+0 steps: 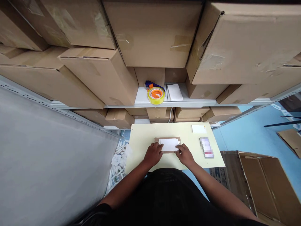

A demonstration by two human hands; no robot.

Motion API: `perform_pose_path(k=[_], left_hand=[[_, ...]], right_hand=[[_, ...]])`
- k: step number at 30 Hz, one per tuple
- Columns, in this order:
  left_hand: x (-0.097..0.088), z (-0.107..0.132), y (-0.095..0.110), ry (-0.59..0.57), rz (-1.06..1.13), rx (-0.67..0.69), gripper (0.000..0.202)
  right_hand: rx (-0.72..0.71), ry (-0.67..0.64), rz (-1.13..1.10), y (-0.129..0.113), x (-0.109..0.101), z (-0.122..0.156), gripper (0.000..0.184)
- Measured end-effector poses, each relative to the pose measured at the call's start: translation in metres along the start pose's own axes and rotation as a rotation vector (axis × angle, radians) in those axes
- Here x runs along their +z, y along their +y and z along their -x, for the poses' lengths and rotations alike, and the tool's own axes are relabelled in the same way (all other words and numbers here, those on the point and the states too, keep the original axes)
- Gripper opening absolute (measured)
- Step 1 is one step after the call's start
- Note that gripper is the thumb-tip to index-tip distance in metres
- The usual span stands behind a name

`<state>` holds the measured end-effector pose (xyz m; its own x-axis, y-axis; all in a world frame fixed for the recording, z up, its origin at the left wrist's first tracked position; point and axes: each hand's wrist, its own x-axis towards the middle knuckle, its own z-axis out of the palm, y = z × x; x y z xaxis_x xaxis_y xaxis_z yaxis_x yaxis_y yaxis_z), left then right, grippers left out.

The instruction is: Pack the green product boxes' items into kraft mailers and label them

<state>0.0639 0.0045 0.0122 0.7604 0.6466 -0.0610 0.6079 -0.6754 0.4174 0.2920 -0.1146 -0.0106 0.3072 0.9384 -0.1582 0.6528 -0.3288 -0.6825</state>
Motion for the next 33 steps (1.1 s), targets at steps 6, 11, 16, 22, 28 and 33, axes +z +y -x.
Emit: perform_pose_path(k=[6, 11, 16, 22, 28, 33], left_hand=[[-0.01, -0.016, 0.006, -0.093, 0.043, -0.141, 0.059], [-0.011, -0.02, 0.007, -0.115, 0.16, -0.196, 0.061], [-0.001, 0.002, 0.003, 0.143, 0.447, -0.401, 0.06], [0.0, 0.019, -0.002, -0.038, 0.852, -0.538, 0.081], [-0.021, 0.025, -0.002, 0.108, 0.881, -0.502, 0.079], [-0.041, 0.019, 0.003, 0.17, 0.868, -0.444, 0.074]], right_hand=[[0.006, -0.022, 0.107, -0.007, -0.001, -0.007, 0.051], [0.043, -0.027, 0.108, -0.005, 0.0, -0.014, 0.055], [0.227, 0.188, -0.138, 0.006, 0.004, -0.004, 0.054], [0.332, 0.05, -0.365, -0.002, 0.004, 0.011, 0.047], [0.32, 0.173, -0.46, -0.028, -0.003, 0.024, 0.045], [0.312, 0.267, -0.456, -0.049, -0.018, 0.034, 0.045]])
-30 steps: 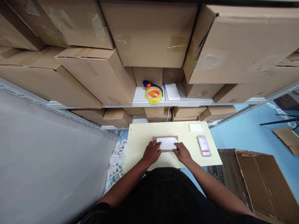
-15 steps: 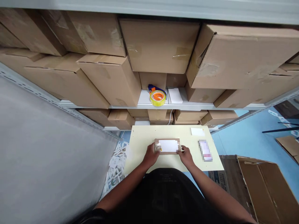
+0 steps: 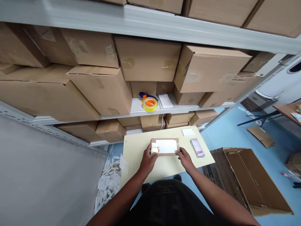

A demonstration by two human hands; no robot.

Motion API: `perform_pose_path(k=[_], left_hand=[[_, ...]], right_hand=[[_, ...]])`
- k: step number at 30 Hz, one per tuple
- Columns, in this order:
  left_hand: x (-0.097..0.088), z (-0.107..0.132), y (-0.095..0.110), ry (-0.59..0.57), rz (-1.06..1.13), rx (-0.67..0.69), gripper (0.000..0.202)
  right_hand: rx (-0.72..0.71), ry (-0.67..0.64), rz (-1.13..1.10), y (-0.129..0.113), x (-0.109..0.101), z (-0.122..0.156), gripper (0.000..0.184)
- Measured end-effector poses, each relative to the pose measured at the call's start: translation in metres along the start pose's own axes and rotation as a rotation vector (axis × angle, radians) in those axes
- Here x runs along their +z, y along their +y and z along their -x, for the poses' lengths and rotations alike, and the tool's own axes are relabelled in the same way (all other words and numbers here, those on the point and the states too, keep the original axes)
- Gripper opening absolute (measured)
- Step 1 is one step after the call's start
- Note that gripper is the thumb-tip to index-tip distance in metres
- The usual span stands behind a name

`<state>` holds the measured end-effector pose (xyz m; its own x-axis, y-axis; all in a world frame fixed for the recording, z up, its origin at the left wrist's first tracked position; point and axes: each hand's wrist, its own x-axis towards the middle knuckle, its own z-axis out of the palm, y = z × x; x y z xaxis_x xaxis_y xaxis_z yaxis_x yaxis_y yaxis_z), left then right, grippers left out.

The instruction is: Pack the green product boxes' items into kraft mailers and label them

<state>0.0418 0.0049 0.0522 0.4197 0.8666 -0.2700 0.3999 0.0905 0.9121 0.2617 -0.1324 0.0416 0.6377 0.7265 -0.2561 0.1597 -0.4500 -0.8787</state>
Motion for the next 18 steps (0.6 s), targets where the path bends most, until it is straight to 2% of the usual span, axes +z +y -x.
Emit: perform_pose_path(k=[5, 9, 13, 18], left_hand=[[0.016, 0.003, 0.032, 0.027, -0.061, 0.074, 0.076], [0.049, 0.01, 0.069, 0.086, -0.112, 0.114, 0.077], [0.107, 0.015, 0.107, 0.1, -0.108, 0.139, 0.073], [0.211, 0.019, 0.15, -0.017, -0.098, 0.226, 0.07]], right_hand=[[-0.064, 0.079, -0.033, -0.018, -0.028, -0.001, 0.044], [-0.109, 0.1, -0.112, -0.022, -0.067, -0.005, 0.042], [-0.156, 0.119, -0.157, -0.003, -0.129, -0.009, 0.041], [-0.129, 0.258, -0.212, 0.043, -0.232, -0.014, 0.043]])
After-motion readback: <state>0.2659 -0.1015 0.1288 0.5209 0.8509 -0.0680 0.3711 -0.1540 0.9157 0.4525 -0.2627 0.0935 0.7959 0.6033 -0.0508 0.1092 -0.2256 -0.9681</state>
